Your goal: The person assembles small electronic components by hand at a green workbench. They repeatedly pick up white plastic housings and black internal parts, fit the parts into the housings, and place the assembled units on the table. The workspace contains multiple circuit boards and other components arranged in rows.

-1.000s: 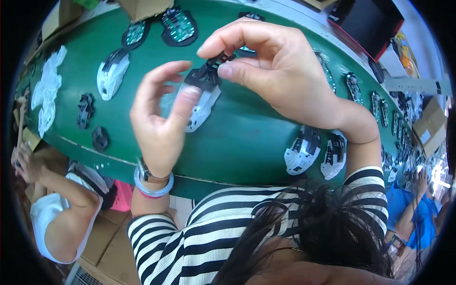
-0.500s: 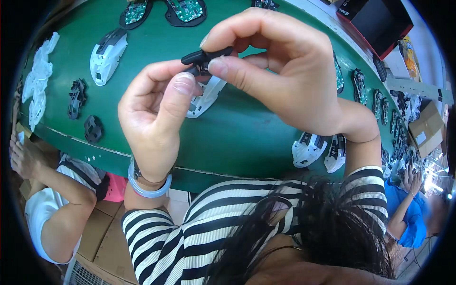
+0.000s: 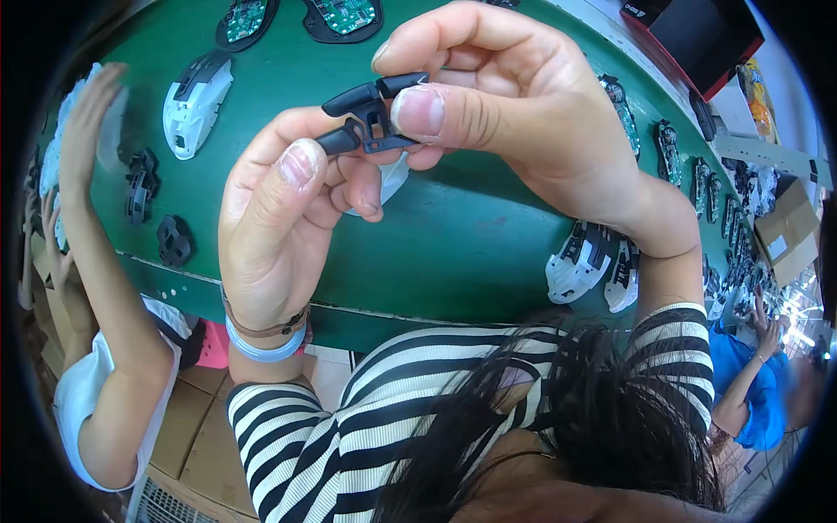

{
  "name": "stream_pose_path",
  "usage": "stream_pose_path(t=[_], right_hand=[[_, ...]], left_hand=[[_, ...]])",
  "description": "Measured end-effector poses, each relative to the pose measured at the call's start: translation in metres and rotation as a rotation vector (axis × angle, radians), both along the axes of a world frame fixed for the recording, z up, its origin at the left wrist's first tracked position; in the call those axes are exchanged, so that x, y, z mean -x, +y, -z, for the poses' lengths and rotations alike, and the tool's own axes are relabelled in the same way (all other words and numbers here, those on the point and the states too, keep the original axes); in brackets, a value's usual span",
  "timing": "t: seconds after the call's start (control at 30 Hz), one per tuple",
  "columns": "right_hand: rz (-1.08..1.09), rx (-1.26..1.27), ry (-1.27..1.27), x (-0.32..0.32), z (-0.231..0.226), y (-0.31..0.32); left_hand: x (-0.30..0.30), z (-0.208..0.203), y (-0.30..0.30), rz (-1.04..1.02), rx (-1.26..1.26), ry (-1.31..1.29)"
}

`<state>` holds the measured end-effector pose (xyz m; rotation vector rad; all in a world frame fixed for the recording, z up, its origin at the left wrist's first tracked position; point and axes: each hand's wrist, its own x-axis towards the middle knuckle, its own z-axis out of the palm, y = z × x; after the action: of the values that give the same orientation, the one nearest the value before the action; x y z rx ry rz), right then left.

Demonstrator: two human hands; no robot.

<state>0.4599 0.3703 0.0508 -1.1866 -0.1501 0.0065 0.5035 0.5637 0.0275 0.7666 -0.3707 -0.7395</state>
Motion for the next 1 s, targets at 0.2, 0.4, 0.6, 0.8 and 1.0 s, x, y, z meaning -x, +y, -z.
stream_pose_path(t=[0.2, 0.4, 0.6, 0.8, 1.0], right_hand=[[0.096, 0.408, 0.093, 0.007, -0.042, 0.002], [0.196, 0.530, -0.362, 0.005, -0.003, -0.014], [-0.032, 0.175, 0.120, 0.005, -0.011, -0.013], [0.041, 0.226, 0.128, 0.004, -0.006, -0.008], [0.183, 0.372, 0.135, 0.010, -0.002, -0.033]], left_hand=[[0.002, 0.001, 0.001, -0.118, -0.211, -0.173], [0.000, 0.000, -0.005, -0.160, -0.395, -0.310], [0.002, 0.002, -0.012, -0.170, -0.407, -0.276], [-0.009, 0.012, -0.004, -0.053, -0.314, -0.140], [-0.015, 0.016, -0.013, -0.443, -0.944, -1.198]])
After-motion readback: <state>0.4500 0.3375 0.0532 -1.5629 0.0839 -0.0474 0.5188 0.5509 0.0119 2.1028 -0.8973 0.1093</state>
